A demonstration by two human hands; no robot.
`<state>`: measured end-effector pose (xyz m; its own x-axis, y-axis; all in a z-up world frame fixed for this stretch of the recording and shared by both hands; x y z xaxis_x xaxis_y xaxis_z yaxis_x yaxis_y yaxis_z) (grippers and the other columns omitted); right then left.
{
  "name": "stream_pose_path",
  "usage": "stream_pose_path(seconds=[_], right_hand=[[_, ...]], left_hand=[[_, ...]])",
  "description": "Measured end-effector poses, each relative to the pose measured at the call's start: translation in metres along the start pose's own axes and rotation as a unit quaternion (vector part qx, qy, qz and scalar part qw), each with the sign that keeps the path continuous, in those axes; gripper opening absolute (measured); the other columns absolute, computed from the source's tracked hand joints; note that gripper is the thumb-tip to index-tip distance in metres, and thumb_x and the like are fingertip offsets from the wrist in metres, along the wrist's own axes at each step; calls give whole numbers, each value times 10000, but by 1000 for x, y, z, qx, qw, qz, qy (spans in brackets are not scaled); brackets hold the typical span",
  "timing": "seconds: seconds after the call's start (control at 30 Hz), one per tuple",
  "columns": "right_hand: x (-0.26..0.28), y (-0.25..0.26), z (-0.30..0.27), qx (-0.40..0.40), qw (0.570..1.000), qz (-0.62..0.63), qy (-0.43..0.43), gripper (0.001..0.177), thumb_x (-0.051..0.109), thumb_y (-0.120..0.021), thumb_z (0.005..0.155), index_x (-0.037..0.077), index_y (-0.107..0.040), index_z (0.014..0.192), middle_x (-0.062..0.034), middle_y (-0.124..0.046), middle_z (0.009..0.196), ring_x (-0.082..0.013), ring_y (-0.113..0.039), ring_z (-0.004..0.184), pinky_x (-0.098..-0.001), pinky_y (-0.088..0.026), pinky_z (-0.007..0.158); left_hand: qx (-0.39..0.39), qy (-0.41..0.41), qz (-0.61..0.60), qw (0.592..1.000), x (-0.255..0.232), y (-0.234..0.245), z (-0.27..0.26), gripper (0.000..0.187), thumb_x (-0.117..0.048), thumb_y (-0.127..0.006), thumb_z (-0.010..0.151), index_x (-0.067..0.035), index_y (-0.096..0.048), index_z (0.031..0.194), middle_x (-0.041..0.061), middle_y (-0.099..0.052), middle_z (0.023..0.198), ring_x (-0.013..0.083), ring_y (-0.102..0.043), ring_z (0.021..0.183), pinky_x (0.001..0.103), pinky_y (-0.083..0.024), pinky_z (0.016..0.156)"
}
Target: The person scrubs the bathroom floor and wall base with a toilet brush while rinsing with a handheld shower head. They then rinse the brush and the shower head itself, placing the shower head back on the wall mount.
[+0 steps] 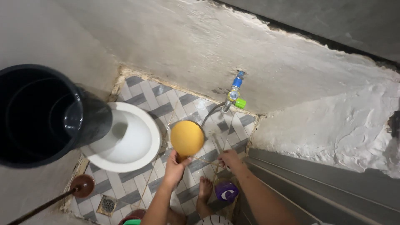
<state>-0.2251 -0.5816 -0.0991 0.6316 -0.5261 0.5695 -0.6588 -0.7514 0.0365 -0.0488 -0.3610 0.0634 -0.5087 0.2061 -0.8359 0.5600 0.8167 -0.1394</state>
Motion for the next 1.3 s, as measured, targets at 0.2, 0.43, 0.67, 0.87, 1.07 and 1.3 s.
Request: stream_pose_path(seconds=[0.2,0.43,0.67,0.87,1.07,1.3], right_hand=[[-32,37,11,-120,987,88,-61,319,280,-567,959,269,-632,1271,-123,-644,776,-206,-508,504,-383,-422,430],[-20,79,98,-234,969,-61,-49,332,296,-560,1038,51,-670,1233,-200,-691,909,-308,-592,701,-425,-458,584],[-53,29,269,-275,900,-314,126,337,267,-554,1000,106,-660,1277,-180,-703,1022,-339,-632,860,-466,-487,731],[-76,36,352,-220,832,-452,234,372,241,-549,968,153,-652,1314,-162,-714,1120,-366,-667,997,-502,-511,857],[-117,161,289,-329,855,-375,142,393,236,-516,994,168,-630,1364,-168,-709,1181,-390,-678,1073,-516,-510,938],[-110,55,307,-266,871,-379,164,370,232,-553,983,128,-657,1323,-182,-712,1110,-385,-690,1005,-490,-516,884]], left_hand=[[100,-41,54,993,29,-37,21,563,75,-649,765,-97,-588,1298,70,-728,1174,206,-698,1127,405,-536,1001],[42,-158,389,907,15,-77,60,451,40,-739,759,-144,-677,1165,55,-658,1166,281,-563,1210,542,-205,1137],[45,-248,375,892,70,-74,137,467,38,-763,710,-80,-676,1153,121,-635,1183,319,-568,1162,504,-241,1077],[47,-111,366,923,106,-50,179,426,26,-748,789,-102,-686,1191,54,-685,1082,248,-629,961,387,-414,975],[56,-139,360,921,98,-32,177,508,128,-732,717,-63,-685,1185,58,-677,1133,225,-599,960,342,-461,889],[57,-75,331,939,99,-45,171,491,105,-758,751,-80,-688,1200,64,-688,1154,219,-659,933,327,-535,845]])
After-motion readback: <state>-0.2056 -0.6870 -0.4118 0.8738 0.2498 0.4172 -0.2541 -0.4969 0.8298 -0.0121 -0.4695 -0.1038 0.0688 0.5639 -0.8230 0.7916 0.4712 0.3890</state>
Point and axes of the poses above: each hand's wrist, its own z-axis towards the middle knuckle, its own y-axis out of the back of the hand, x = y × z, the point moved 1 cm from there along z, towards the middle knuckle
